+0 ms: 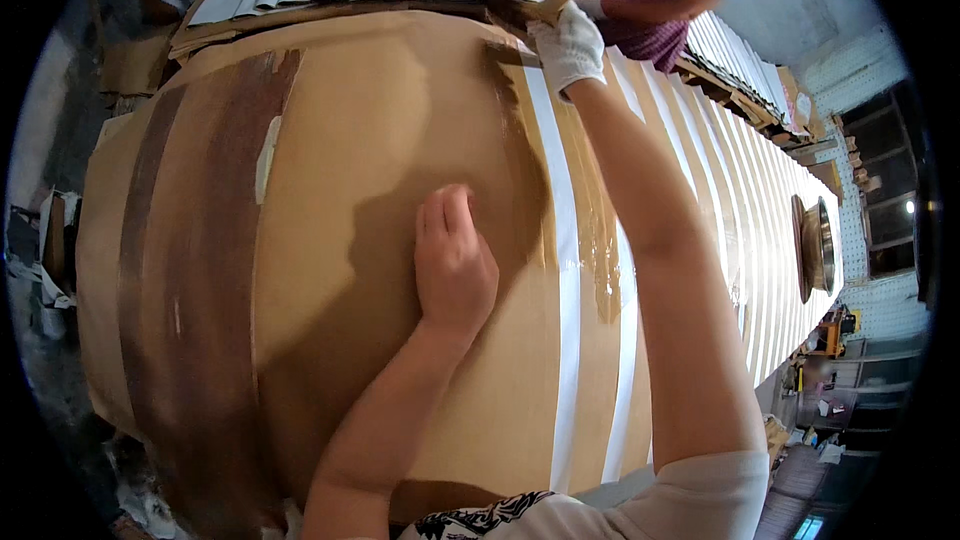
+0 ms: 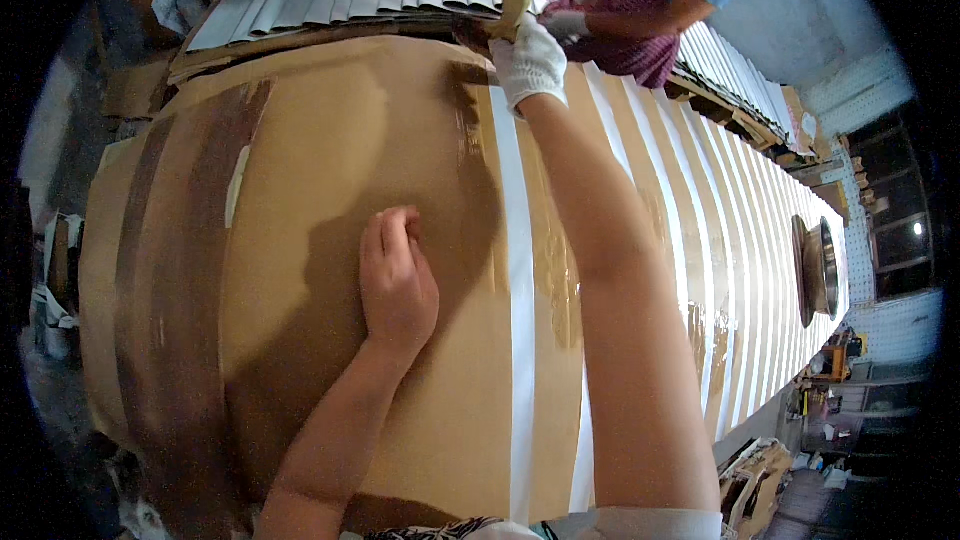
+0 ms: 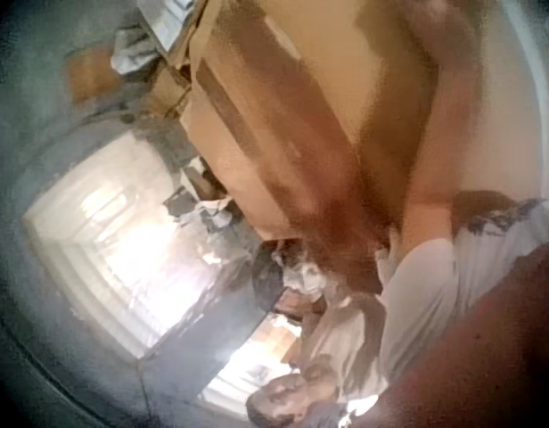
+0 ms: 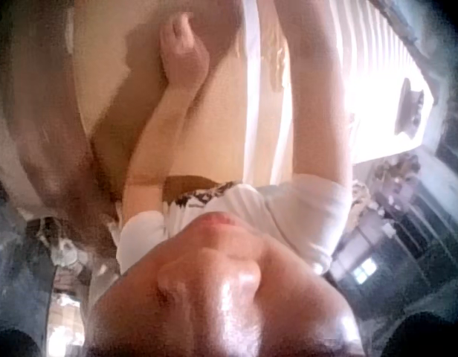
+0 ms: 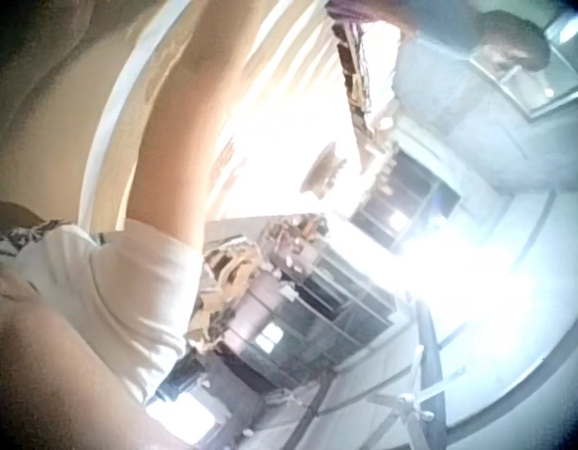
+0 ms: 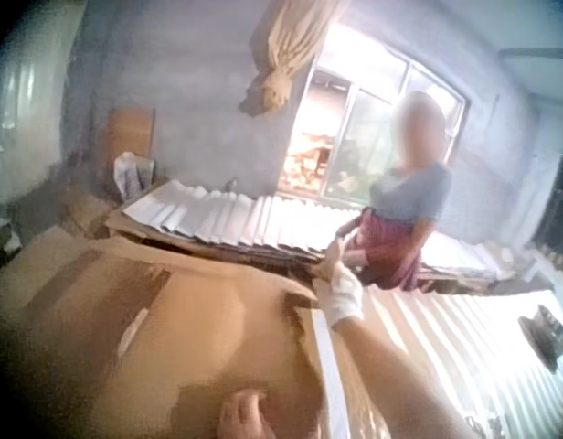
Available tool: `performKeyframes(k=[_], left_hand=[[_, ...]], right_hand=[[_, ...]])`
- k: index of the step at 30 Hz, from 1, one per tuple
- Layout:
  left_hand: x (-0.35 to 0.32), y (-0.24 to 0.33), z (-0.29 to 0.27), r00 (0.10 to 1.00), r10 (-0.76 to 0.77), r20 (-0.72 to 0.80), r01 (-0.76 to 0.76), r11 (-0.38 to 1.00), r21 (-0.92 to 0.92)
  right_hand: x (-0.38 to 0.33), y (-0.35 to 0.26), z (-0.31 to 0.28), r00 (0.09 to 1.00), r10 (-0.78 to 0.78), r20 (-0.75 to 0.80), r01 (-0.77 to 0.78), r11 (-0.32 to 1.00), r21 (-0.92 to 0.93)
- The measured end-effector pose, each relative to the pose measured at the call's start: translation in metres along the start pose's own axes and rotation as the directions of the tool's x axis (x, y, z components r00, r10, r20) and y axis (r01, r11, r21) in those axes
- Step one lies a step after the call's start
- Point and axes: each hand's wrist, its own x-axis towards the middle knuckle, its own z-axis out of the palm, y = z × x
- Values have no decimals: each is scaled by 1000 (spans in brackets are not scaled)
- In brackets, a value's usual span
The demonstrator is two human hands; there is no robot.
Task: The person applies a liquid adhesive to a large sheet of paper using a brush, repeatedly dipping the brush into a metal bowl and spreading the liquid across the surface. Another person assists by holding the paper steady.
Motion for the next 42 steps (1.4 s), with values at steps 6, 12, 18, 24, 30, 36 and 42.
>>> performKeyframes(k=[6,12,18,24,30,36,42], left_hand=[[7,-5,0,996,88,5,-88,992,94],[19,-23,11,992,118,-52,-105,974,201],[37,-59,17,989,139,57,-147,977,154],[43,-56,7,926,154,346,-281,891,356],[62,-46,-3,803,-27,596,-302,842,446],[91,-63,-13,620,-177,764,-281,859,427],[105,-73,-8,458,-246,854,-342,838,425]], right_hand=[[-61,-8,-88,941,55,334,-24,995,-98],[-152,-8,-158,889,-284,360,61,852,521],[-195,-28,-192,709,-489,508,218,838,501],[-168,-12,-167,804,-242,543,-66,871,487],[-124,0,-113,888,-146,436,6,952,308],[-157,-7,-116,842,-257,474,-38,849,528],[-198,-34,-163,709,-350,612,42,888,458]])
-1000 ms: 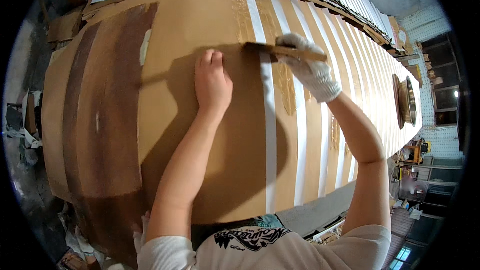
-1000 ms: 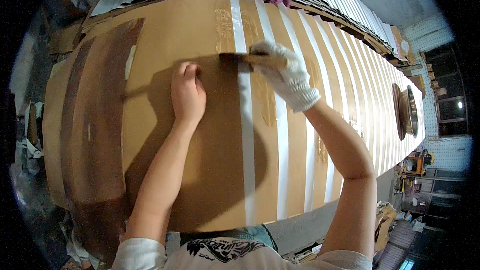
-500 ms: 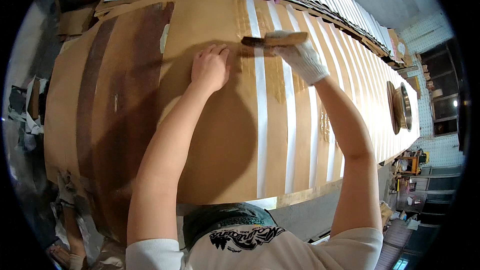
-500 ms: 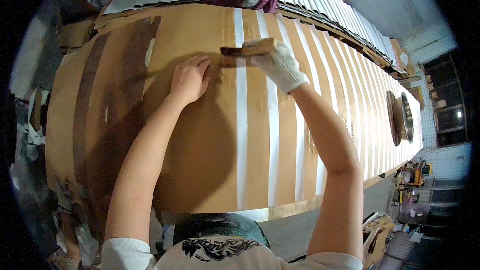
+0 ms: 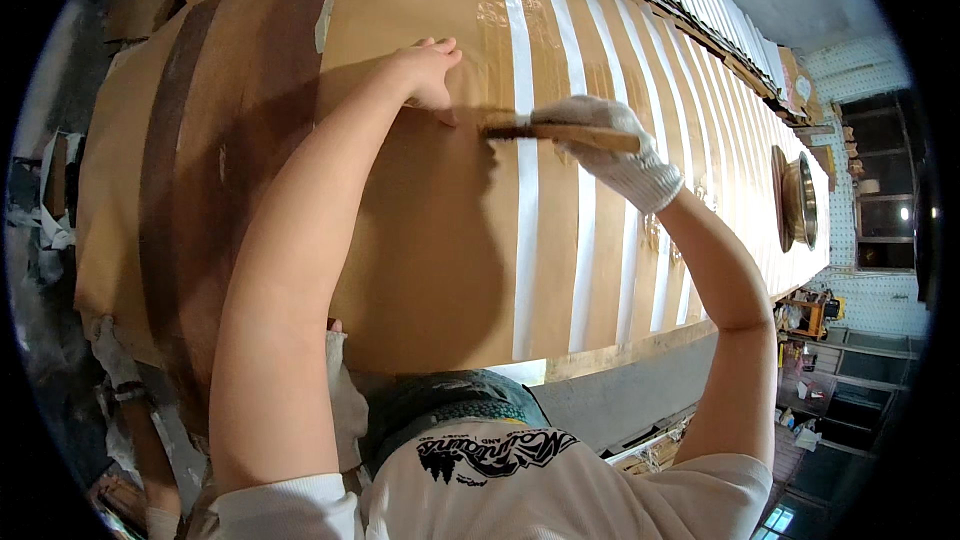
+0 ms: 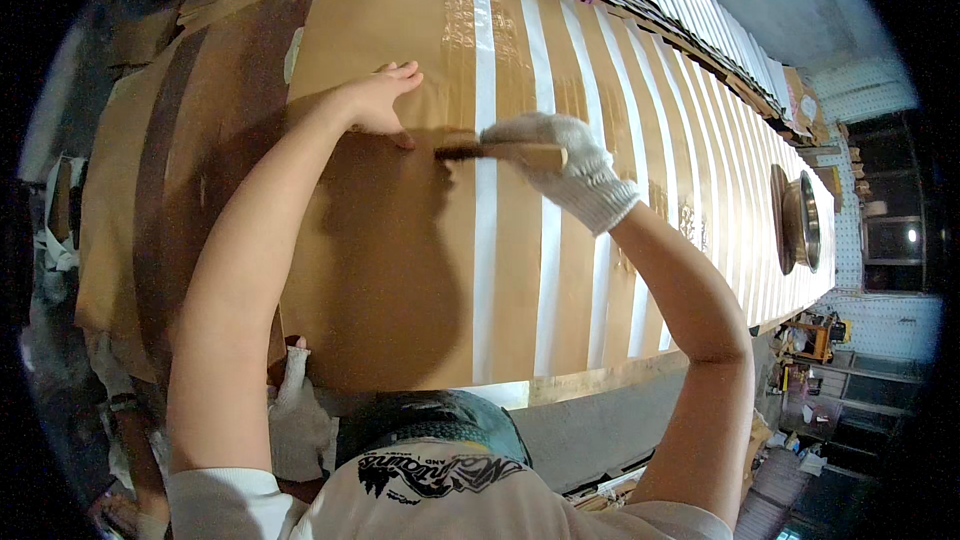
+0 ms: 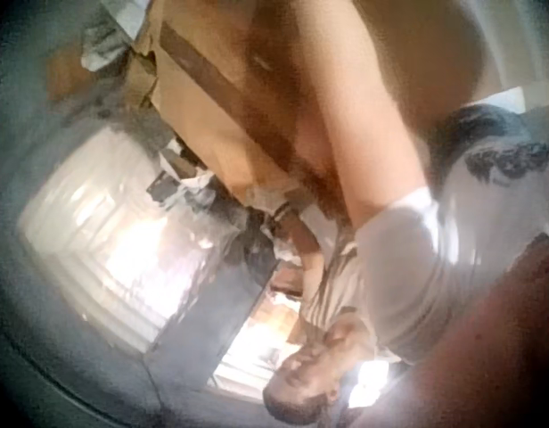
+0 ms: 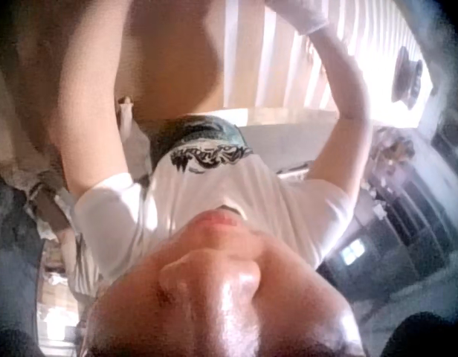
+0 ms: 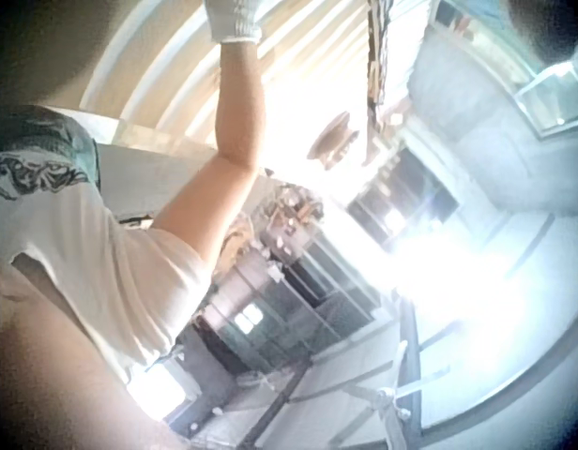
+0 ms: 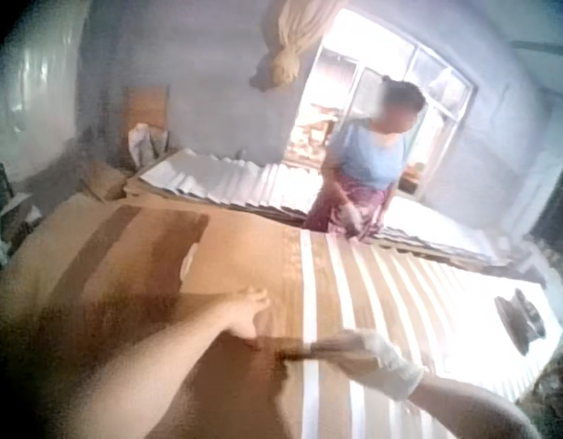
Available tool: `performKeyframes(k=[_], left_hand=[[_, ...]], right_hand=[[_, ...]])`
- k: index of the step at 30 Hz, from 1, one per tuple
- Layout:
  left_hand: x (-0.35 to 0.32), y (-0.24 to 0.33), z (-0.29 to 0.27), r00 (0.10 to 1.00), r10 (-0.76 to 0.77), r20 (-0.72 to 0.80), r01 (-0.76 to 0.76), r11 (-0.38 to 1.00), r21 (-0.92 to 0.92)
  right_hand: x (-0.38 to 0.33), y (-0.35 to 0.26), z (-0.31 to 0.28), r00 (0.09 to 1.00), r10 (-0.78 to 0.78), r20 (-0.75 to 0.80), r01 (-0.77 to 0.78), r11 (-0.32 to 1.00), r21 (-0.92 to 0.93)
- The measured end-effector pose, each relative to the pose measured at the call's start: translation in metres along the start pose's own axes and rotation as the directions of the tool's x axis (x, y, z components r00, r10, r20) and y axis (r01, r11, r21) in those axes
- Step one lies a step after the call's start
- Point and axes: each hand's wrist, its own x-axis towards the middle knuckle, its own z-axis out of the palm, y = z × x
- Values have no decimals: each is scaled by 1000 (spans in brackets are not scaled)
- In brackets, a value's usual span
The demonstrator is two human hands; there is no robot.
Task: The person applies a liquid adhesive to a large sheet of paper using a brush, repeatedly dipping the brush into a metal bowl and spreading the liquid across the surface. Another person assists by holding the paper steady.
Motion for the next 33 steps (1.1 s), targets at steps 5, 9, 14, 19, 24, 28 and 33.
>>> performKeyframes(k=[5,9,14,19,24,28,33], left_hand=[[9,-8,9,999,-3,37,2,999,43],[20,0,6,1000,17,6,-18,999,41],[26,-9,18,1000,-6,25,5,1000,28],[26,-13,16,1000,-18,25,18,1000,16],[34,-19,23,998,-31,46,32,999,-28],[42,-40,40,1000,6,-17,-7,998,-68],[48,-47,46,1000,-10,-20,10,1000,-7]], right_hand=[[8,-16,-11,952,249,179,-244,969,-47],[18,24,12,976,-40,-215,51,998,47],[-5,6,32,992,-75,-99,69,996,-65],[-45,-2,53,998,43,43,-42,999,-15],[-80,-9,67,981,-55,186,67,996,-57],[-83,7,55,937,-5,350,-184,844,504],[-54,-1,66,996,-91,-15,91,996,9]])
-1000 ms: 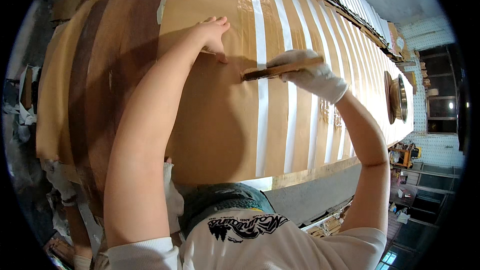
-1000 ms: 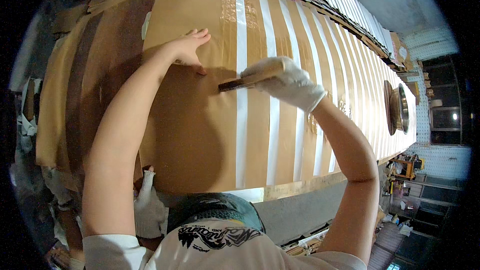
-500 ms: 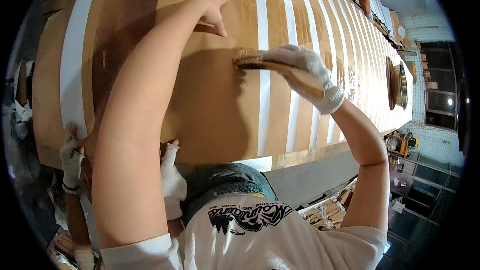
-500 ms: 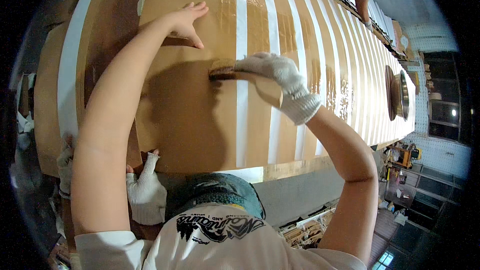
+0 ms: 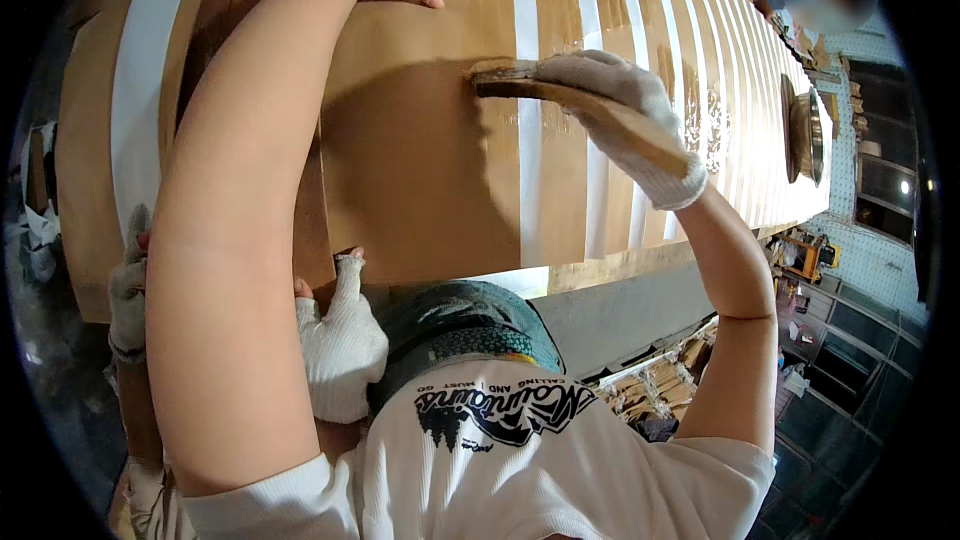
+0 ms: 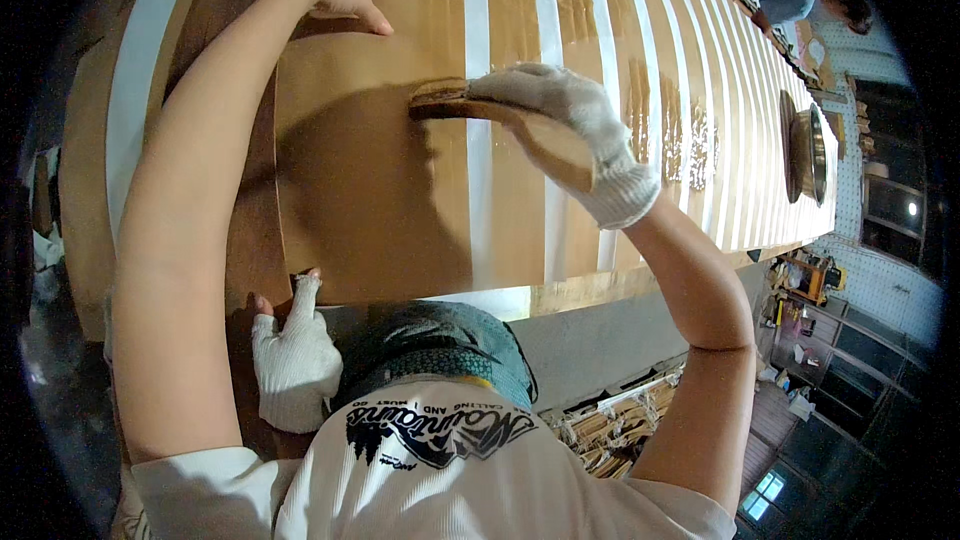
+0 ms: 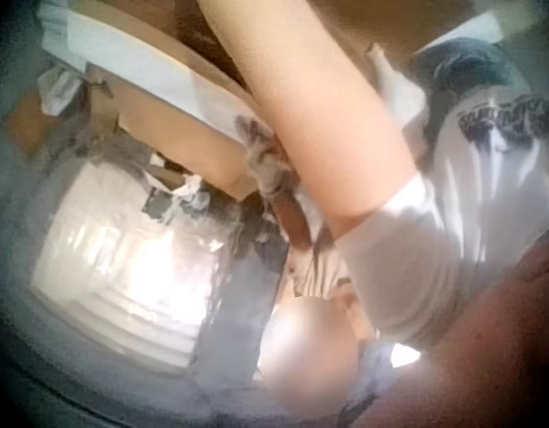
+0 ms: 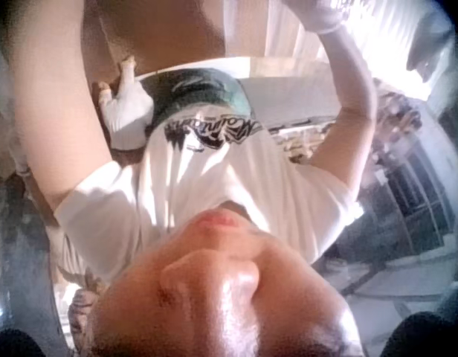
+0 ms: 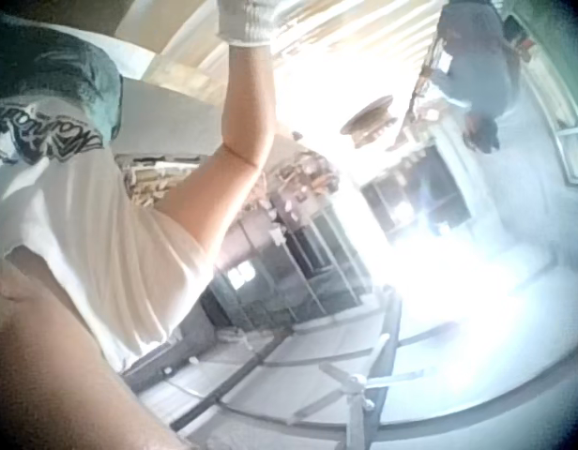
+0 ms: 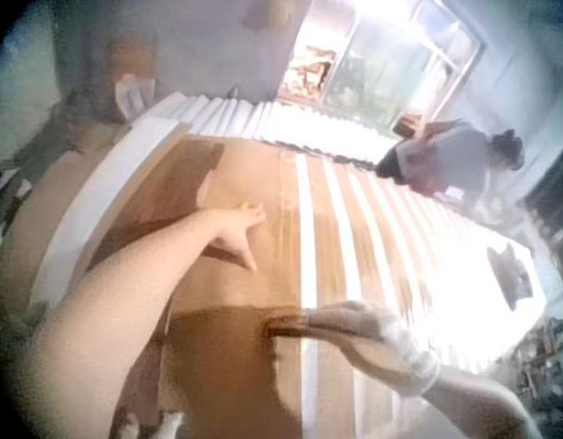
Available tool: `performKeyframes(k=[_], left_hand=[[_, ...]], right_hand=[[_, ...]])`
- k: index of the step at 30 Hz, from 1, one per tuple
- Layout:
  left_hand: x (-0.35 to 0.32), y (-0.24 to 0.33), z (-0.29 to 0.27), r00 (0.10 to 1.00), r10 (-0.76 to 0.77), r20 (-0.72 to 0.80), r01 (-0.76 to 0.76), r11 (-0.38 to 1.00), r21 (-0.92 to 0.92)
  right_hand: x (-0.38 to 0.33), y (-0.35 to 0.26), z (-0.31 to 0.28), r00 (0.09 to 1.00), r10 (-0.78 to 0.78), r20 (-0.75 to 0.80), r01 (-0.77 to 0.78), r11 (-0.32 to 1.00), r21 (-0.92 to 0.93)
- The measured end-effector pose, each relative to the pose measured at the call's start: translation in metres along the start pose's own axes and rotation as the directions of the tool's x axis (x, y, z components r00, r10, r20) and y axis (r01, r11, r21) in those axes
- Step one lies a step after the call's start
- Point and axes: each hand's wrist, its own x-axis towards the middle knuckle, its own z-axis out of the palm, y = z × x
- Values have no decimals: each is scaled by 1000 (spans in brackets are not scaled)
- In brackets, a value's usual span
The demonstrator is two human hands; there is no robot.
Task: The person applies a liquid adhesive to a large sheet of paper using a brush, repeatedly dipping the brush into a metal bowl and spreading the liquid across the surface. Another person assists by holding the paper steady.
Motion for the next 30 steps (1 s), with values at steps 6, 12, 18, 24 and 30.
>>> performKeyframes(k=[6,12,18,24,30], left_hand=[[-7,-6,6,999,18,-27,-18,1000,-18],[-19,-7,-1,998,2,-64,-2,1000,0],[-49,31,-11,950,-113,-291,179,961,209],[-50,50,33,848,-295,-441,280,955,-101],[-30,17,70,793,-333,-510,406,913,35]], right_hand=[[-46,-19,42,971,-238,9,235,951,-201],[-87,-18,56,944,-251,214,281,951,-127],[-57,-23,47,998,58,31,-65,943,325],[-83,-35,77,997,-65,-44,52,963,-265],[-52,-30,72,999,-8,52,-2,980,198]])
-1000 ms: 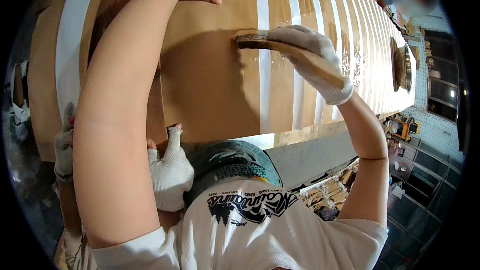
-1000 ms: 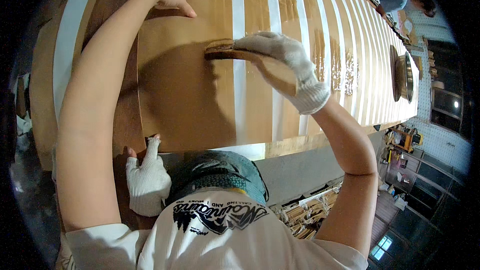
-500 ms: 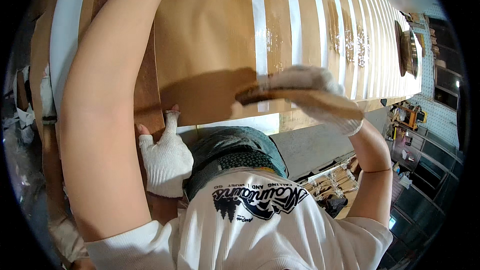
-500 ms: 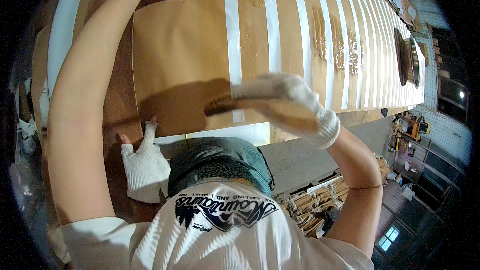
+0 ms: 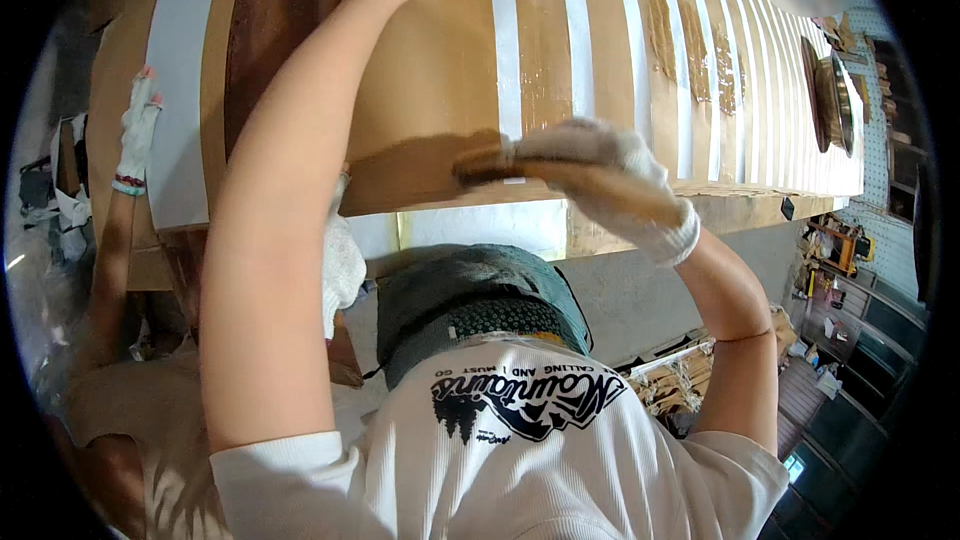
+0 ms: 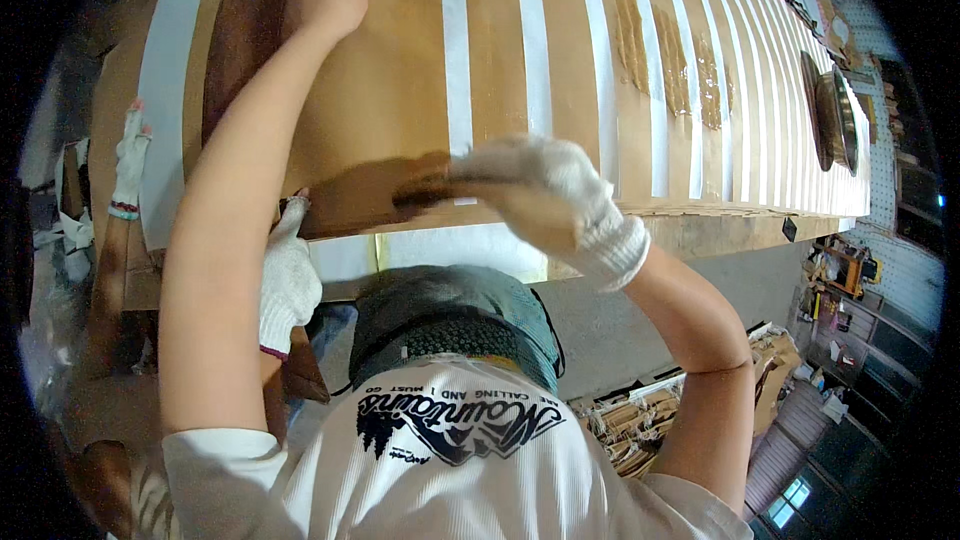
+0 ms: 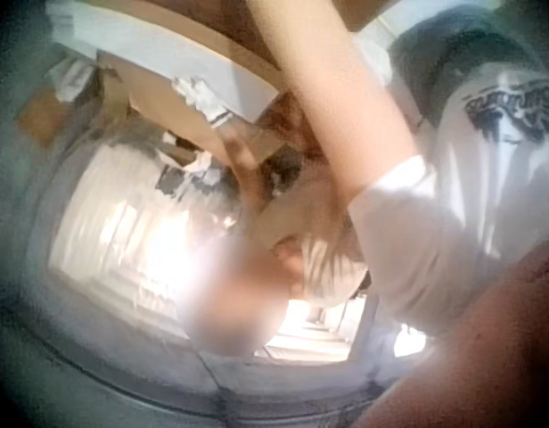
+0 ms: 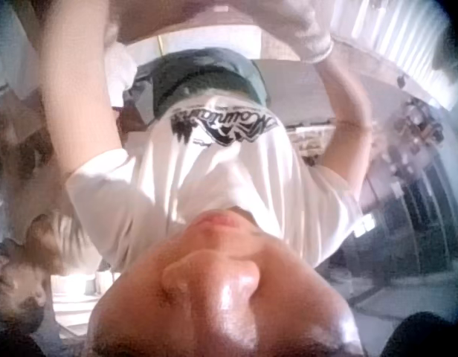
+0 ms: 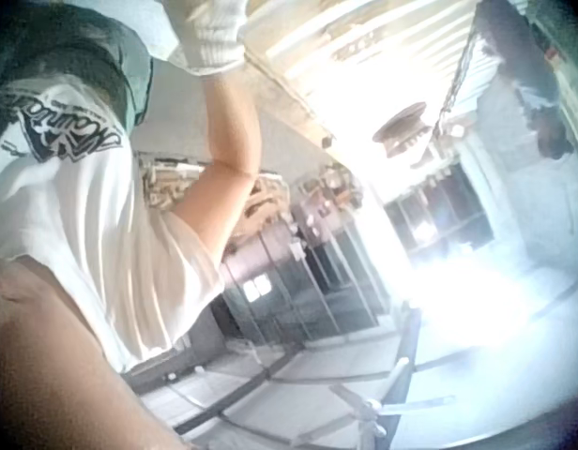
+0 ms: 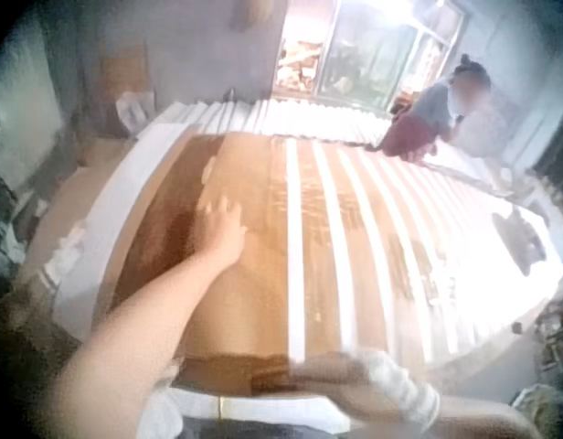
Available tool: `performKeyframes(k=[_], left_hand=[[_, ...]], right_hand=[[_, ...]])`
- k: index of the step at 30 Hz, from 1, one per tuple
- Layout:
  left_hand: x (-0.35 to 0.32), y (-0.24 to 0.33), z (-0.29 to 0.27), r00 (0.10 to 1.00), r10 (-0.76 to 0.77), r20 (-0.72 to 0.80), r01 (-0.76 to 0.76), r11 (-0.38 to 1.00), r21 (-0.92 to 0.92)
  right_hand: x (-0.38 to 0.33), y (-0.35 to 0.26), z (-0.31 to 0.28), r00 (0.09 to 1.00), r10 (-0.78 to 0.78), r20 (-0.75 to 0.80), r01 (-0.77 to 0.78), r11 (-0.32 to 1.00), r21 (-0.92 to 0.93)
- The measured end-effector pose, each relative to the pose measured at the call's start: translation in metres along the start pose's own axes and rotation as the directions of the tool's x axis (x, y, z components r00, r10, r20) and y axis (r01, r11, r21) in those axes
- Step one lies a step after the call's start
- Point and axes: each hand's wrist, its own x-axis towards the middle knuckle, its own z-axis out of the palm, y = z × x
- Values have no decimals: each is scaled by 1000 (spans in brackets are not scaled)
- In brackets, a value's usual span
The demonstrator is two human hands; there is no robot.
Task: The person applies a liquid adhesive to a large sheet of paper using a brush, repeatedly dipping the brush into a metal bowl and spreading the liquid across the surface. Another person assists by holding the paper steady.
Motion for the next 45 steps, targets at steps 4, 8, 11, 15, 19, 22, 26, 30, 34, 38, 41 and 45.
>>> performKeyframes(k=[4,8,11,15,19,22,26,30,34,38,41,45], left_hand=[[-5,-13,16,972,59,-226,-87,990,-114],[-32,-21,27,948,59,-312,-143,957,-253],[-54,-17,19,949,60,-310,-144,956,-256],[-61,-16,11,936,148,-320,-207,965,-162],[-90,10,5,899,269,-345,-296,955,-27],[-55,-4,1,913,276,-299,-314,945,-88],[-76,4,3,883,247,-400,-333,929,-162],[-78,9,-12,886,263,-382,-340,928,-150],[-101,14,-41,922,244,-300,-301,940,-161],[-110,5,-52,946,226,-232,-273,942,-196],[-105,10,-51,952,231,-201,-270,943,-195],[-147,36,-63,965,222,-141,-250,942,-226]], right_hand=[[10,-7,4,988,-18,-152,-27,956,-292],[-11,-24,19,992,-107,-65,72,912,-403],[-7,-9,7,950,299,86,-299,954,-12],[19,1,-15,981,-6,-192,-47,962,-268],[-63,23,-2,990,-76,-119,1,845,-535],[-25,16,-30,999,-11,36,23,938,-345],[-16,26,-56,928,351,-126,-320,923,214],[40,28,-84,891,414,-183,-440,888,-131],[84,58,-116,884,393,-252,-299,891,342],[158,95,-155,886,332,-325,-347,938,11],[215,146,-199,837,378,-395,-364,924,115],[242,179,-228,860,278,-429,-364,922,-134]])
